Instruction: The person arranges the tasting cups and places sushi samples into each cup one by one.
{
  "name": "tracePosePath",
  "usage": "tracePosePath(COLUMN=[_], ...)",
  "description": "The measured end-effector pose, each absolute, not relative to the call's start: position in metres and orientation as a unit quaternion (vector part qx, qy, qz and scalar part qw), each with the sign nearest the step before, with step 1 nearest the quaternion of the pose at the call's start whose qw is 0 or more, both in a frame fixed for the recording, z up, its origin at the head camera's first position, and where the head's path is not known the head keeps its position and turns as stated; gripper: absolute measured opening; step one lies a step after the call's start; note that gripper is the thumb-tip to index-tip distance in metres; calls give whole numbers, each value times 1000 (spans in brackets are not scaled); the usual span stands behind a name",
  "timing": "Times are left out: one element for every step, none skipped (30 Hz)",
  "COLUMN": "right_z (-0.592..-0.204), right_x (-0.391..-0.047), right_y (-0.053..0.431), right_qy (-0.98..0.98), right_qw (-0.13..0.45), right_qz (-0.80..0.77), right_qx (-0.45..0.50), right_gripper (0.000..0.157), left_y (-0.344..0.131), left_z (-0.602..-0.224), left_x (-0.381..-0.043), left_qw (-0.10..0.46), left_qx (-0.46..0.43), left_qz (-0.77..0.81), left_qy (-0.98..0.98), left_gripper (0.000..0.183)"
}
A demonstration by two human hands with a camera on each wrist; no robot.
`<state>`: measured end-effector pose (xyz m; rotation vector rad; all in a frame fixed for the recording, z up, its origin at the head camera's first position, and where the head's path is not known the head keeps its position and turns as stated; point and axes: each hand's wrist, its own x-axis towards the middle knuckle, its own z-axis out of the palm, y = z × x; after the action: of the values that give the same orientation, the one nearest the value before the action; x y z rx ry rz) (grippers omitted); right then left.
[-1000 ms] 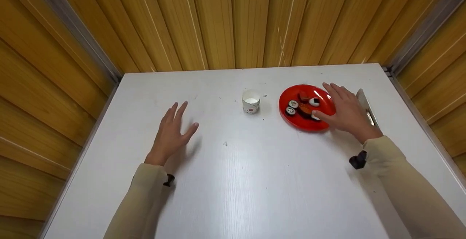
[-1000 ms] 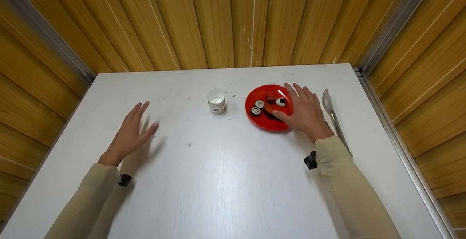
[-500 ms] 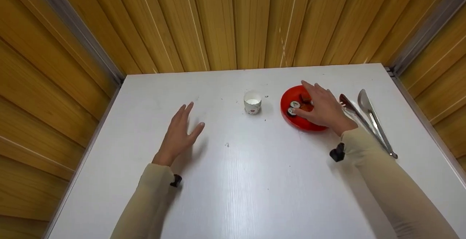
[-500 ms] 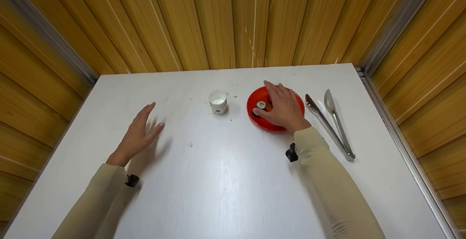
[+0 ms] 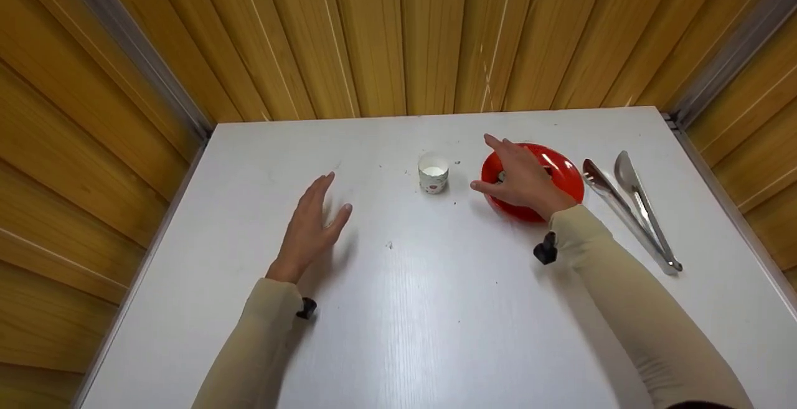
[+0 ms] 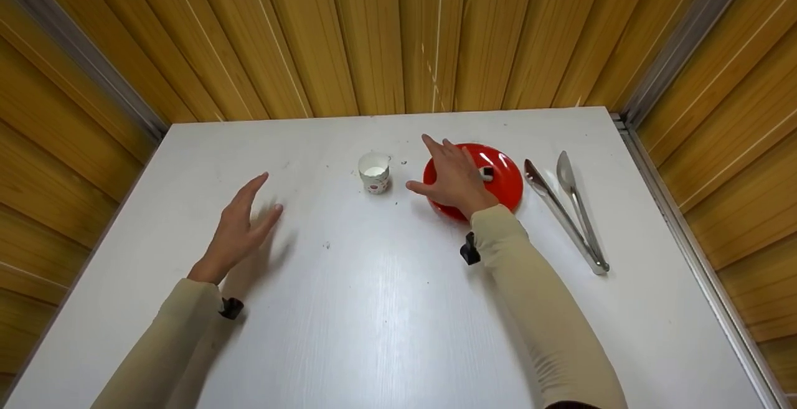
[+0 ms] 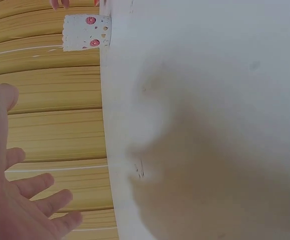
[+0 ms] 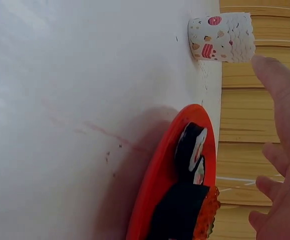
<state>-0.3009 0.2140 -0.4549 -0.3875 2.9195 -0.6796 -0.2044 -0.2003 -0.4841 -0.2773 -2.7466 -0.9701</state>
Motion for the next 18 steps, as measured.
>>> tracePosePath(right_z=[-455, -456, -457, -457, -458, -459, -459, -460, -461, -462, -463, -463, -464, -464, -465, -465, -466, -466], right_x=[-302, -303, -303, -303, -304, -304, -304, -304, -304, -304, -305, -305, -306, -306, -307, -308, -308, -309], right_y=[211, 208, 206, 203, 201, 199, 197, 194, 192, 190, 187, 185, 182, 180, 177, 175, 173, 171], right_qy=[963, 962, 961, 960, 958, 957, 955, 954, 953, 951, 950, 949, 949, 949, 949, 947, 947, 947], right_qw=[62, 62, 62, 62, 61, 60, 60, 59, 58, 57, 57, 57, 58, 58, 60, 62, 65, 67], right_qz=[-229, -232, -235, -239, -242, -244, -247, -250, -252, -254, -257, -258, -258, -259, -260, -263, -265, -267], right_qx=[-129, -131, -133, -136, -140, -146, -150, -156, -161, -166, -169, -170, -170, -171, -170, -171, -169, -168], right_gripper=[110, 109, 109, 108, 107, 105, 105, 104, 103, 102, 102, 101, 101, 101, 100, 100, 100, 99], left_y=[-199, -198, -197, -195, -194, -193, -192, -190, -189, -188, -188, -187, -187, -186, -186, -186, -186, -186], left_z=[-484, -484, -483, -483, -483, -483, -484, -484, -484, -484, -485, -485, -485, -485, -485, -486, -486, -486], left_x=[-204, -204, -204, -204, -204, -204, -204, -203, -203, -203, -202, -202, -202, -201, -201, -202, -202, -202], left_qw=[115, 120, 123, 125, 126, 126, 125, 125, 125, 127, 128, 130, 132, 135, 139, 143, 147, 152], left_qx=[-98, -101, -104, -107, -109, -112, -114, -114, -115, -115, -115, -115, -115, -116, -118, -120, -122, -126], left_qz=[-331, -334, -340, -345, -350, -355, -359, -364, -366, -364, -362, -362, -361, -361, -360, -360, -361, -361], left_qy=[-932, -929, -927, -924, -922, -919, -918, -916, -915, -915, -916, -916, -916, -916, -915, -914, -913, -911], left_gripper=[73, 72, 71, 70, 70, 69, 68, 67, 67, 66, 66, 65, 65, 64, 64, 63, 62, 61])
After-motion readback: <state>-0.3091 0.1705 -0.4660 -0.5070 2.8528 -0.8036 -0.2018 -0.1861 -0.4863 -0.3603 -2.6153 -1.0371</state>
